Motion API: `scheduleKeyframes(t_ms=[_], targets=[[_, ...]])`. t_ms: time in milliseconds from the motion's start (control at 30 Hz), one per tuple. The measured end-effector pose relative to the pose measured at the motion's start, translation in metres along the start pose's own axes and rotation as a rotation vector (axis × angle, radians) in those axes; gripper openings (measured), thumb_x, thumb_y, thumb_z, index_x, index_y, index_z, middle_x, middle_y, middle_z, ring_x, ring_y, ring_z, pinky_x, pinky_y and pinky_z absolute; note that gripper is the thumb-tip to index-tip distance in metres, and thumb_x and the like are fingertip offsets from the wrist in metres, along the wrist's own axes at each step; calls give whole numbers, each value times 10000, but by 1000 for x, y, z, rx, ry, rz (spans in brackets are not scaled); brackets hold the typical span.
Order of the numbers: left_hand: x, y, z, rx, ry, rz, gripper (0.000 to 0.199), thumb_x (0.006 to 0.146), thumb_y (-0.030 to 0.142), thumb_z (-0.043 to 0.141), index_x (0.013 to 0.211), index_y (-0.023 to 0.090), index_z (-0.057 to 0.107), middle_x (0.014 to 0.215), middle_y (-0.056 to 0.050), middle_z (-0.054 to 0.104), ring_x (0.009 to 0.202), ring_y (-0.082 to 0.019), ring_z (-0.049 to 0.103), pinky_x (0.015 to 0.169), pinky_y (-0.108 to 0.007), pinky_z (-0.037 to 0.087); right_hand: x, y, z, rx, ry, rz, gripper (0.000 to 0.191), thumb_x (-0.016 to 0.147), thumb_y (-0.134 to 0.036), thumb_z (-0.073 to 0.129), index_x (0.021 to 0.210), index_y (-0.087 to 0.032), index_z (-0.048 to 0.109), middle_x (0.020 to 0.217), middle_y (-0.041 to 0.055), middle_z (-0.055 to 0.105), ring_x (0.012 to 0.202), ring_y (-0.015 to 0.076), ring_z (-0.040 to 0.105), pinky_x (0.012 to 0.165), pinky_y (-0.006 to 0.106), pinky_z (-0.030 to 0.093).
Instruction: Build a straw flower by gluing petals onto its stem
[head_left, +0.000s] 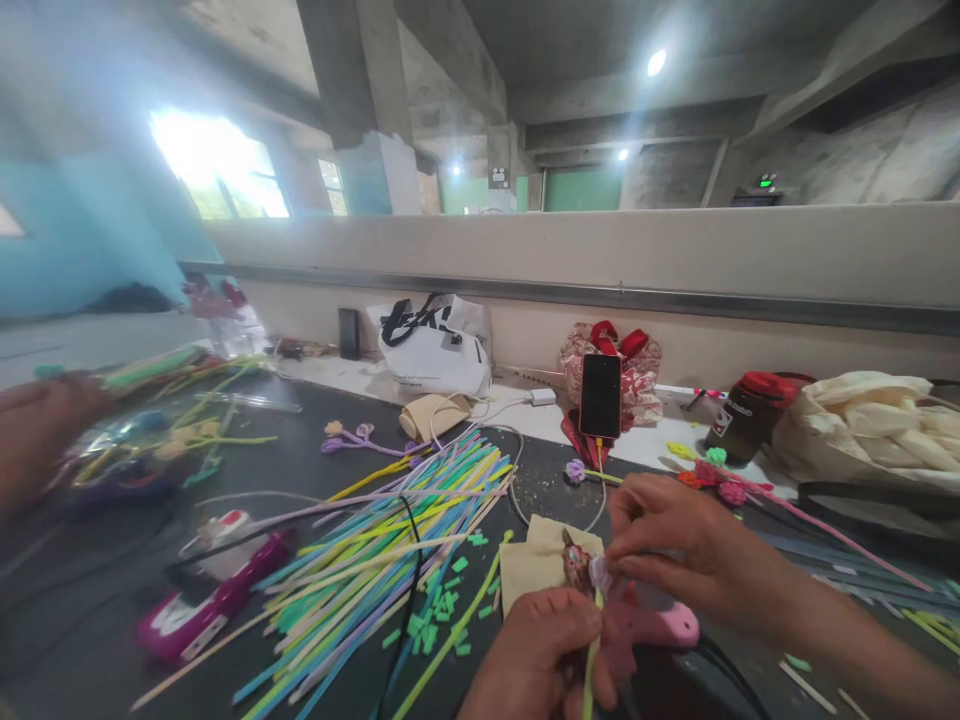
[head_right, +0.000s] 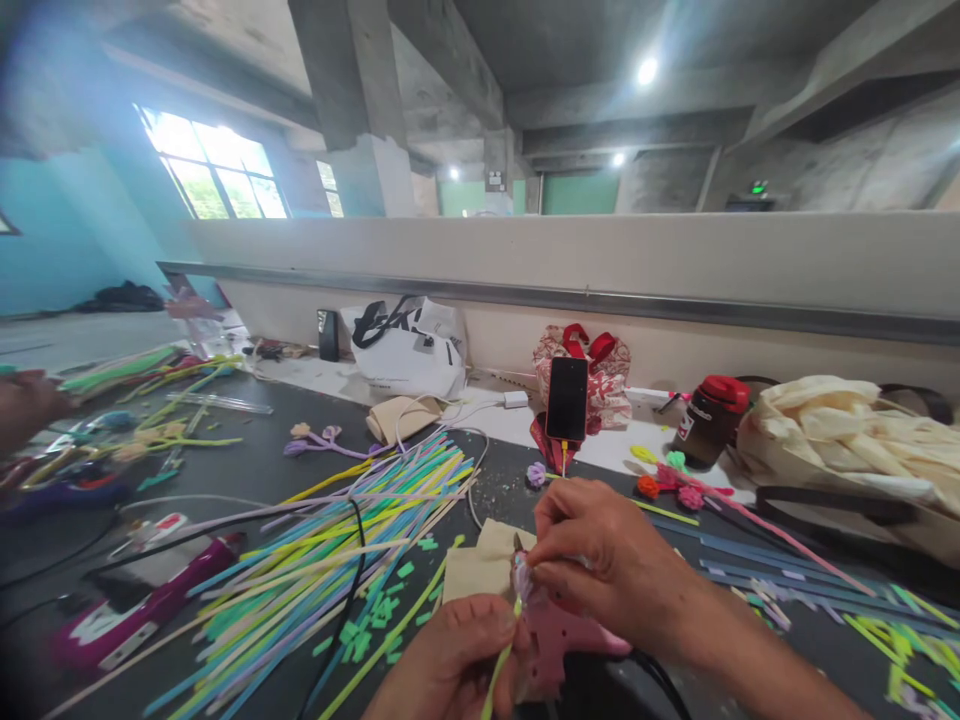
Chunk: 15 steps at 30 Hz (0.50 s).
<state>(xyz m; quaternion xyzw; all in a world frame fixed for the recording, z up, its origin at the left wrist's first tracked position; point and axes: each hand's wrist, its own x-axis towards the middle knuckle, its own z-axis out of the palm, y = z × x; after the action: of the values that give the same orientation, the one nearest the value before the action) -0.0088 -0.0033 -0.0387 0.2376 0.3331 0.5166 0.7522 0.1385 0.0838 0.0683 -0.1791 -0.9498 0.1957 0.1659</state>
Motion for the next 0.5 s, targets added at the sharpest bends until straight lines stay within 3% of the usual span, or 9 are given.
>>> scheduleKeyframes(t_ms=[133,300,500], targets=[[-1,-2,-1,-52,-3,62,288,668,366,652,629,81,630,411,3,542,335,-34,415,351,-149,226,-10,3,-2,42,163,14,164,845,-179,504,851,-224,661,805,27,531,748,168,536,645,280,425],[-2,-6,-1,-117,19,125,241,663,368,700,703,140,631,429,11,579,425,-91,506,476,-197,379,-22,2,28,104,462,105,167,778,-167,568,912,-262,597,925,29,553,866,201,558,739,310,451],[-4,-4,5,-119,36,162,294,608,401,743,722,143,658,457,6,597,450,-87,517,502,-189,349,-22,-11,57,279,418,264,398,716,-249,641,1085,-261,492,924,14,620,792,181,590,670,264,511]])
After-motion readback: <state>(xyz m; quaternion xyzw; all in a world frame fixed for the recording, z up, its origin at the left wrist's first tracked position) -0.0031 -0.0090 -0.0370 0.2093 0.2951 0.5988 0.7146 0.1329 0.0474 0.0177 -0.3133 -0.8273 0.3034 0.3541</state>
